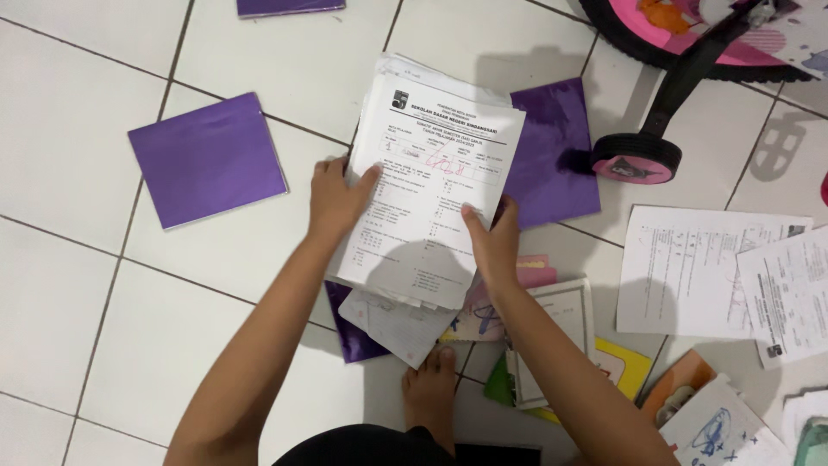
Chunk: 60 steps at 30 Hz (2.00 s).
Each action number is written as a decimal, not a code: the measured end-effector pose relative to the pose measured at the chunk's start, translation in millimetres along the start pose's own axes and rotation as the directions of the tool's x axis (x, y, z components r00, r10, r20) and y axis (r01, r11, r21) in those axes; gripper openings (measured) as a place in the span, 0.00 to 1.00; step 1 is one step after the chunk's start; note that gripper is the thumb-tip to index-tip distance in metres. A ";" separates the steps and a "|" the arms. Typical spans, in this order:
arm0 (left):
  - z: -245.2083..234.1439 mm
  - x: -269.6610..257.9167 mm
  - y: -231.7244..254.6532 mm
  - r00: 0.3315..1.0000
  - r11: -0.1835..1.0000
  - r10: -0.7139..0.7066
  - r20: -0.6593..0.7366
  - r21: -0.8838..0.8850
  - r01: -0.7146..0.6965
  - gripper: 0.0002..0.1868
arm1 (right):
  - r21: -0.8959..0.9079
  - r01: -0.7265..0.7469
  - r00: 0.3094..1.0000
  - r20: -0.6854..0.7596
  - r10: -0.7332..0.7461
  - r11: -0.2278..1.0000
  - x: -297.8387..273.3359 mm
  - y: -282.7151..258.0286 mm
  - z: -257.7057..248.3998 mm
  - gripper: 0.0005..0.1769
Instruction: The person sits on a tiled floor and sorts through a large pile of loose papers, notebooks, and worksheets. They pick up sheets, flip through them, and place them into separate stacks, occasionally moving a child's bicycle out of the way.
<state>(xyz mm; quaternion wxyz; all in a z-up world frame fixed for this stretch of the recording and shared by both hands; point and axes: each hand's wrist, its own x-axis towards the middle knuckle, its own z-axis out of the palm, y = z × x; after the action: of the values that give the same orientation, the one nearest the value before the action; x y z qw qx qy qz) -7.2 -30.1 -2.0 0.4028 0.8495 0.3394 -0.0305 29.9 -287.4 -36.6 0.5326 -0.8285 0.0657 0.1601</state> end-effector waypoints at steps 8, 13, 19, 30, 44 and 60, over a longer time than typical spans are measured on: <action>17.1 43.2 -4.7 0.973 0.971 -0.214 0.081 0.127 0.203 0.57 | 0.064 -0.279 0.960 0.023 0.279 0.958 30.4 -32.8 20.6 0.36; 14.3 54.4 -3.1 0.926 0.965 -0.240 0.291 -0.035 0.261 0.45 | 0.090 -0.469 0.883 0.050 0.467 0.878 40.3 -43.4 26.4 0.33; -16.3 28.2 31.6 0.916 0.946 -0.004 0.401 -0.294 0.133 0.34 | 0.449 -0.134 0.990 0.103 0.098 0.884 21.4 -32.6 15.3 0.34; -4.1 -76.1 118.5 0.765 0.590 0.644 0.010 -0.643 -0.489 0.36 | 0.514 0.543 0.838 -0.289 -0.463 0.664 -28.9 -14.7 -144.5 0.24; 108.5 -13.5 111.5 0.600 0.394 0.797 -0.062 -0.700 -0.595 0.33 | 0.250 0.504 0.862 -0.214 -0.460 0.827 37.8 7.8 -166.8 0.21; 114.3 -44.7 91.6 0.567 0.210 0.788 -0.241 -0.760 -0.615 0.17 | 0.278 0.369 0.880 0.202 -0.430 0.887 4.3 -12.7 -177.4 0.23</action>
<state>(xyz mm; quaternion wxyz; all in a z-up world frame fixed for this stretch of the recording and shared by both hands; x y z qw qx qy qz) 38.9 -176.0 -3.6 0.7272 0.6316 -0.1513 0.2222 72.1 -442.0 40.6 0.6509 -0.7282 -0.1593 0.1436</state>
